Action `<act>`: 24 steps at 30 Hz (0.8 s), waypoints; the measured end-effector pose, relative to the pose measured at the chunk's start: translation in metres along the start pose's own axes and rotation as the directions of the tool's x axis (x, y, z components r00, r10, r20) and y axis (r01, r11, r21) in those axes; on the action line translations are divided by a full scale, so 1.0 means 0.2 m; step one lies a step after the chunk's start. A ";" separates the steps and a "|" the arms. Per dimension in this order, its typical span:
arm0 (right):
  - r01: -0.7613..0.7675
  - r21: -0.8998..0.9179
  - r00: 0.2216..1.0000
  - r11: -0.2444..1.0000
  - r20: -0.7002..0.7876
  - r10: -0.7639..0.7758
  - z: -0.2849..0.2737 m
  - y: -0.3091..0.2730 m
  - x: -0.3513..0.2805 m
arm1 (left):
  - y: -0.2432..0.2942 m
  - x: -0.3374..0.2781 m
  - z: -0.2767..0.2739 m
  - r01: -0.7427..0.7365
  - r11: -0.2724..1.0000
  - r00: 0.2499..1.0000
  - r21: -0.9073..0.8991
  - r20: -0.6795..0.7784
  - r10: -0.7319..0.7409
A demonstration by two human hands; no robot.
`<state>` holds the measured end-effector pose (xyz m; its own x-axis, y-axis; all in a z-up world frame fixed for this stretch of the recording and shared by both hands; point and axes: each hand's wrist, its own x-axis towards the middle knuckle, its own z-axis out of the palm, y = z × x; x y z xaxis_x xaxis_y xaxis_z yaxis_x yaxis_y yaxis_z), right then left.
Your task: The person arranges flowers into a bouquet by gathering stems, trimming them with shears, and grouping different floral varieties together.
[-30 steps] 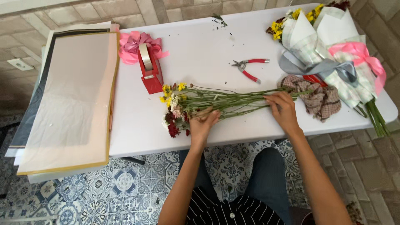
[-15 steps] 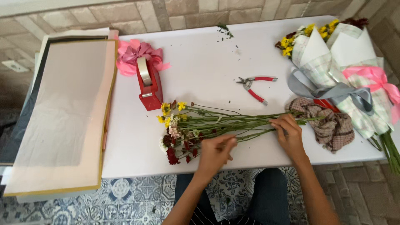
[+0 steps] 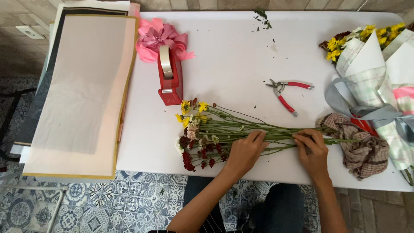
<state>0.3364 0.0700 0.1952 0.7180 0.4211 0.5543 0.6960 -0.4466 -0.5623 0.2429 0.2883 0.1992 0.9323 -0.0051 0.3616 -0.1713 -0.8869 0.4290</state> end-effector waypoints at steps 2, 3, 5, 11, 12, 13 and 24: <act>0.000 -0.029 1.000 1.000 0.003 0.000 -0.01 0.00 0.00 | 0.03 0.02 -0.08 -0.008 1.000 1.000 -0.027 0.021 0.008; -0.001 -0.058 1.000 0.998 0.003 0.001 -0.01 0.00 0.00 | 0.05 0.02 -0.12 -0.018 0.998 0.999 -0.052 0.043 0.020; 0.023 -0.070 1.000 0.997 -0.002 -0.024 -0.01 -0.01 0.01 | 0.04 0.02 -0.14 -0.008 0.998 0.998 -0.057 0.068 0.012; -0.036 -0.064 0.998 0.997 0.046 0.039 -0.01 -0.01 0.03 | 0.04 0.07 -0.20 0.012 0.995 0.984 -0.094 0.178 0.005; -0.060 -0.048 0.996 0.997 0.065 0.063 -0.01 0.00 0.02 | 0.04 0.05 -0.20 0.007 0.996 0.982 -0.091 0.186 0.010; -0.069 -0.047 0.995 0.997 0.065 0.072 -0.01 0.00 0.02 | 0.04 0.06 -0.20 0.007 0.996 0.981 -0.092 0.194 0.011; 0.079 -0.210 0.979 0.975 0.201 -0.037 -0.01 -0.01 -0.03 | -0.02 -0.05 -0.01 -0.119 0.991 0.991 0.064 -0.047 0.122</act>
<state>0.3305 0.0664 0.1944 0.6795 0.5870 0.4401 0.7331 -0.5674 -0.3751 0.2341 0.2924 0.1961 0.8883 -0.0917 0.4500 -0.2605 -0.9076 0.3292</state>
